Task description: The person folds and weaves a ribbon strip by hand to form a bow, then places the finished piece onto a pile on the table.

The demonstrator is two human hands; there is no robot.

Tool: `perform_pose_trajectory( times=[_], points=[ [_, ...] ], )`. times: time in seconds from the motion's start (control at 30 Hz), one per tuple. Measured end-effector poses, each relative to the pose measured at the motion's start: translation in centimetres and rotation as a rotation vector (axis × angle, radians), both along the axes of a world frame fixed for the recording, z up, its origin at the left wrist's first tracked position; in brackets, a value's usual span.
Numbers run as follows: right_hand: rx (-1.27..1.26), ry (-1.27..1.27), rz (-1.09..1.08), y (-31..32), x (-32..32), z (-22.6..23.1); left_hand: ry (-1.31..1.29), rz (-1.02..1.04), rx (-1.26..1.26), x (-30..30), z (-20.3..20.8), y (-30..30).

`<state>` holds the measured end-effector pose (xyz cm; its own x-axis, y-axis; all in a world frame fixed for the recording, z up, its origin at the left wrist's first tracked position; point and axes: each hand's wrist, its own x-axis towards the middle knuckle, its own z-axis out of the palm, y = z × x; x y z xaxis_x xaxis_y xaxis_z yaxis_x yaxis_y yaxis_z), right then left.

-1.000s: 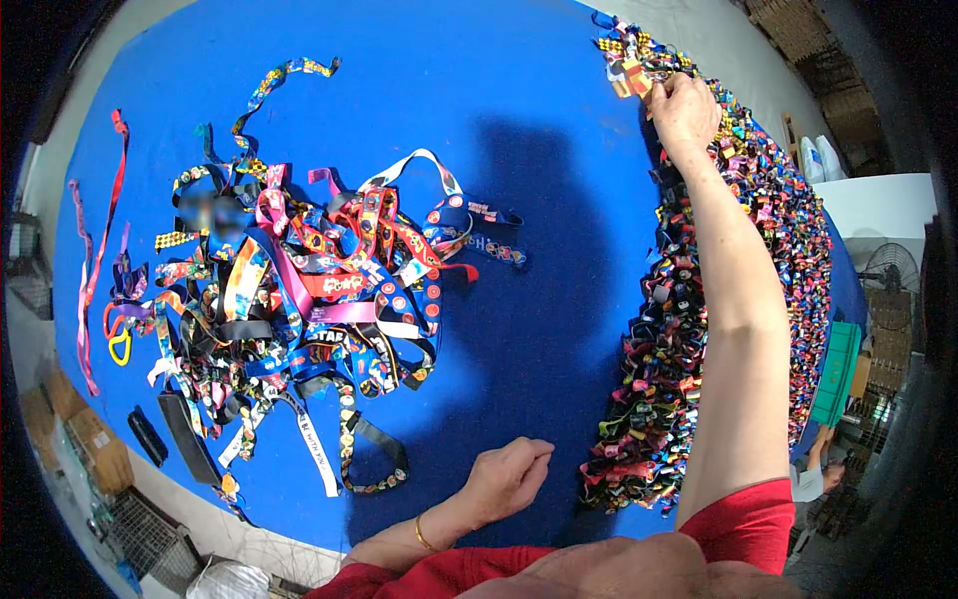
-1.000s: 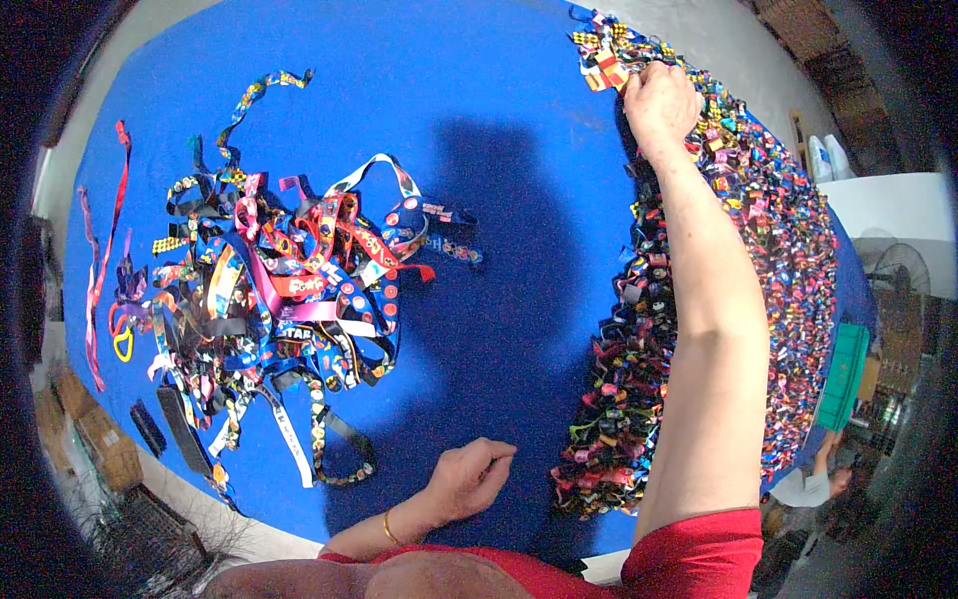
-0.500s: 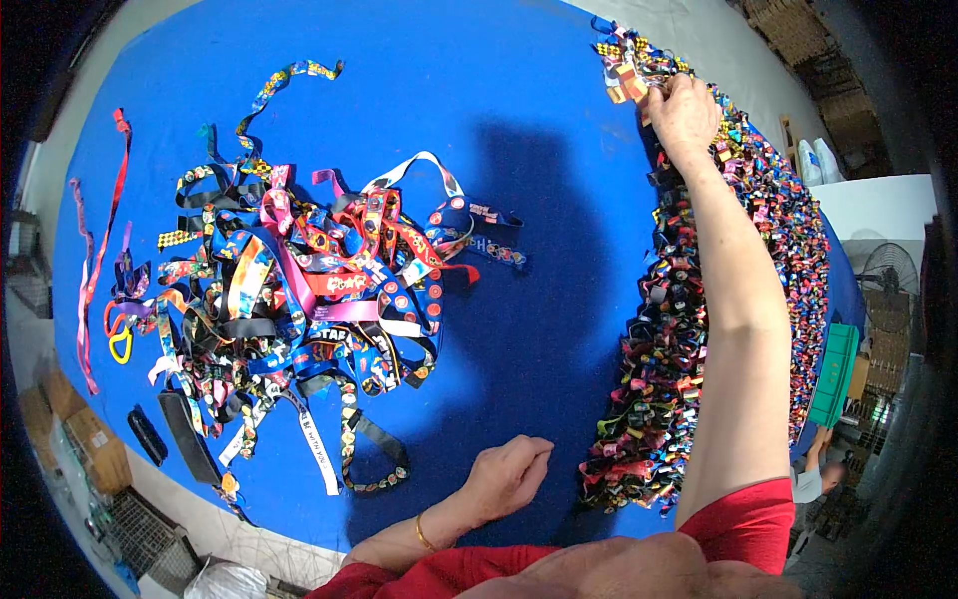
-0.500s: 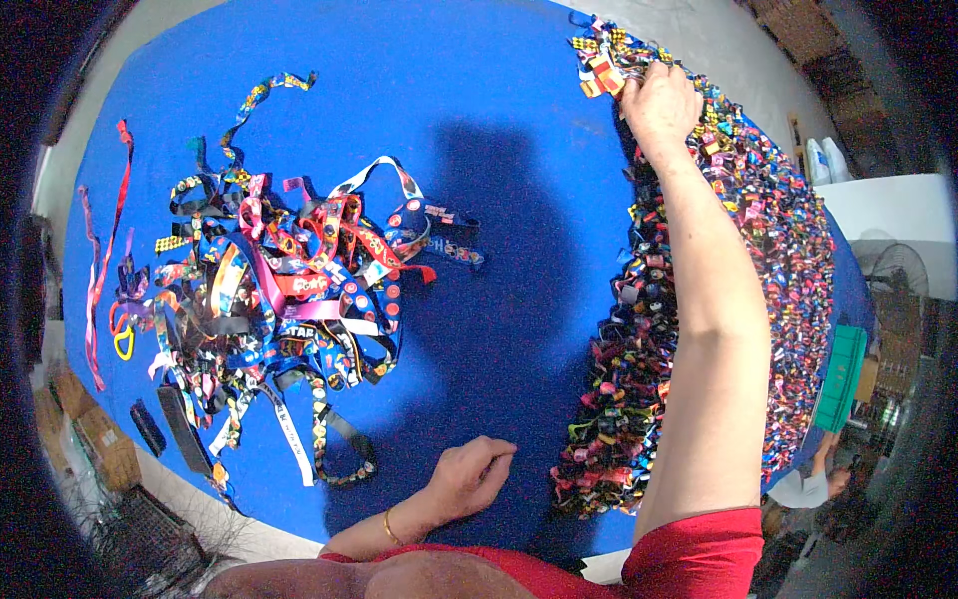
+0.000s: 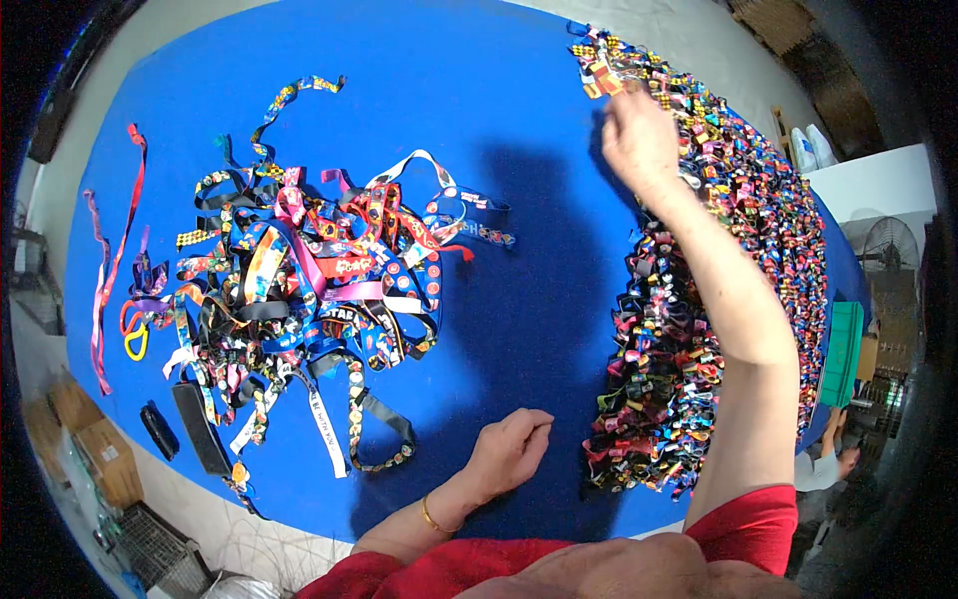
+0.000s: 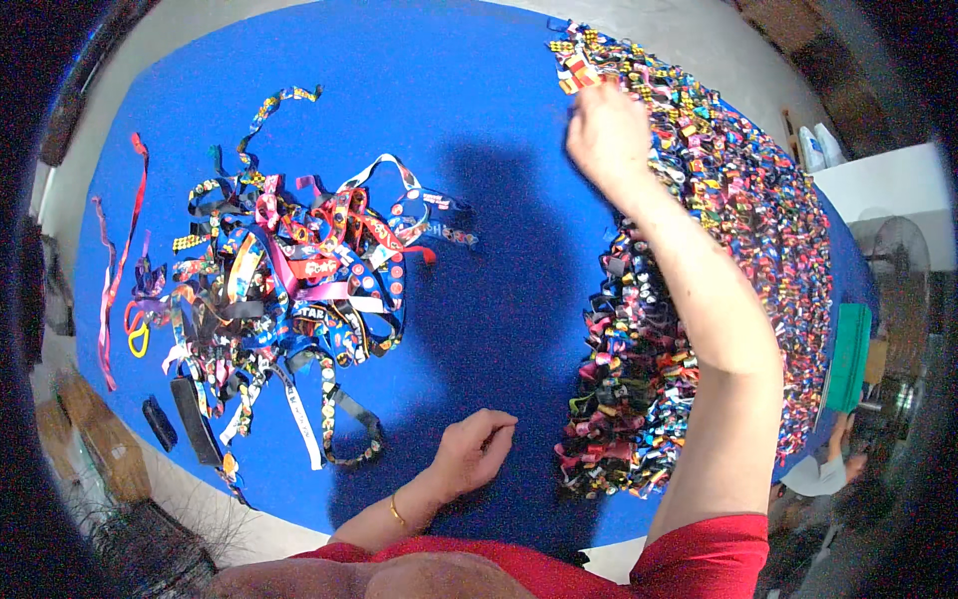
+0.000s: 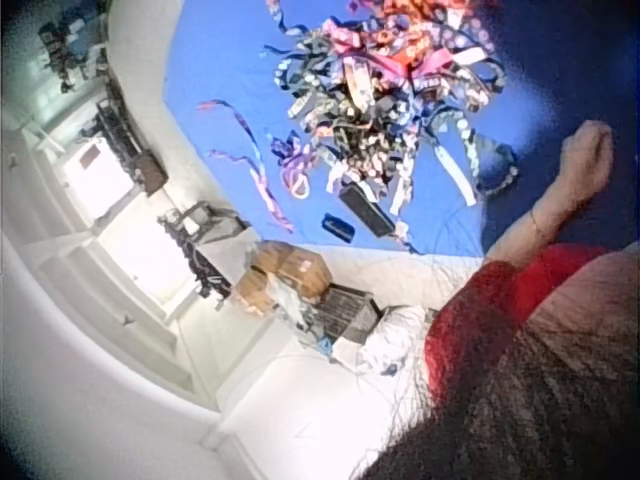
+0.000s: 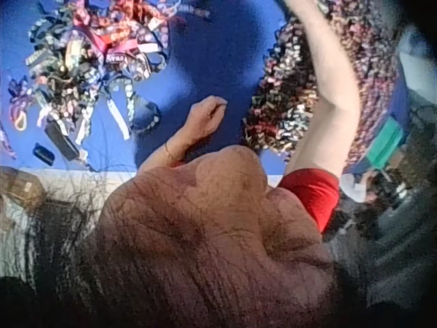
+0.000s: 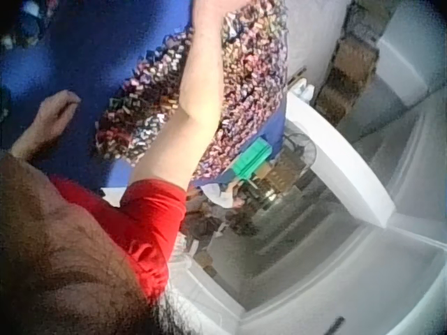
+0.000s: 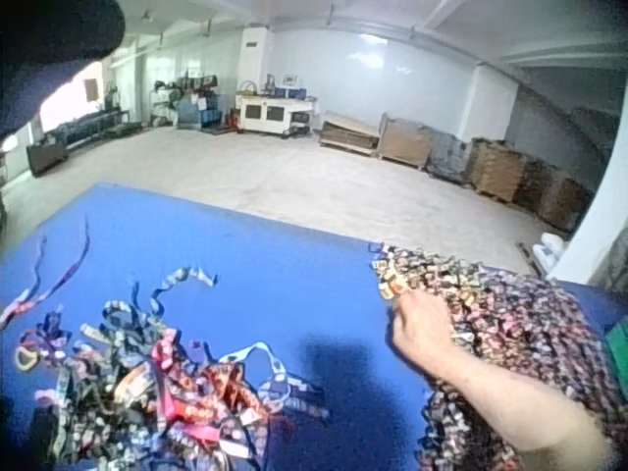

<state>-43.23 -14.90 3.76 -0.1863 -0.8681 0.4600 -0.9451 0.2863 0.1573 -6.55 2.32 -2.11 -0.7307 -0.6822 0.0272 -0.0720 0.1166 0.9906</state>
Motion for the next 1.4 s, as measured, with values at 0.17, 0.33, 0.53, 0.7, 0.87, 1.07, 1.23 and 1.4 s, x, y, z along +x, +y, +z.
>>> perform_pose_trajectory(
  times=[0.17,0.33,0.53,0.7,0.87,1.07,1.23,1.4],
  points=[
    [0.103,-0.155,0.272,4.2,9.3,0.0,-0.024,0.034,-0.003,0.2,0.1,0.2],
    [0.205,-0.211,0.584,10.0,17.2,2.2,0.02,0.065,0.028,-0.1,-0.7,0.7],
    [0.266,-0.258,0.732,14.7,22.1,4.3,-0.056,0.058,0.052,0.2,-0.7,0.4],
    [0.344,-0.231,0.728,19.1,25.0,5.9,0.046,0.209,-0.575,-1.2,-2.5,0.6],
    [0.262,-0.22,0.726,25.0,27.7,6.7,0.124,0.043,-0.369,0.0,-3.9,0.2],
    [0.232,-0.223,0.755,34.5,32.1,5.5,-0.006,0.063,-0.231,-0.9,-1.9,0.4],
    [0.408,-0.365,0.684,42.3,34.4,1.8,0.056,0.016,-0.161,-1.7,-2.7,-0.8],
    [0.532,-0.421,0.563,49.4,35.3,0.1,-0.017,0.008,-0.276,-2.2,-3.6,-2.0]
  ],
)
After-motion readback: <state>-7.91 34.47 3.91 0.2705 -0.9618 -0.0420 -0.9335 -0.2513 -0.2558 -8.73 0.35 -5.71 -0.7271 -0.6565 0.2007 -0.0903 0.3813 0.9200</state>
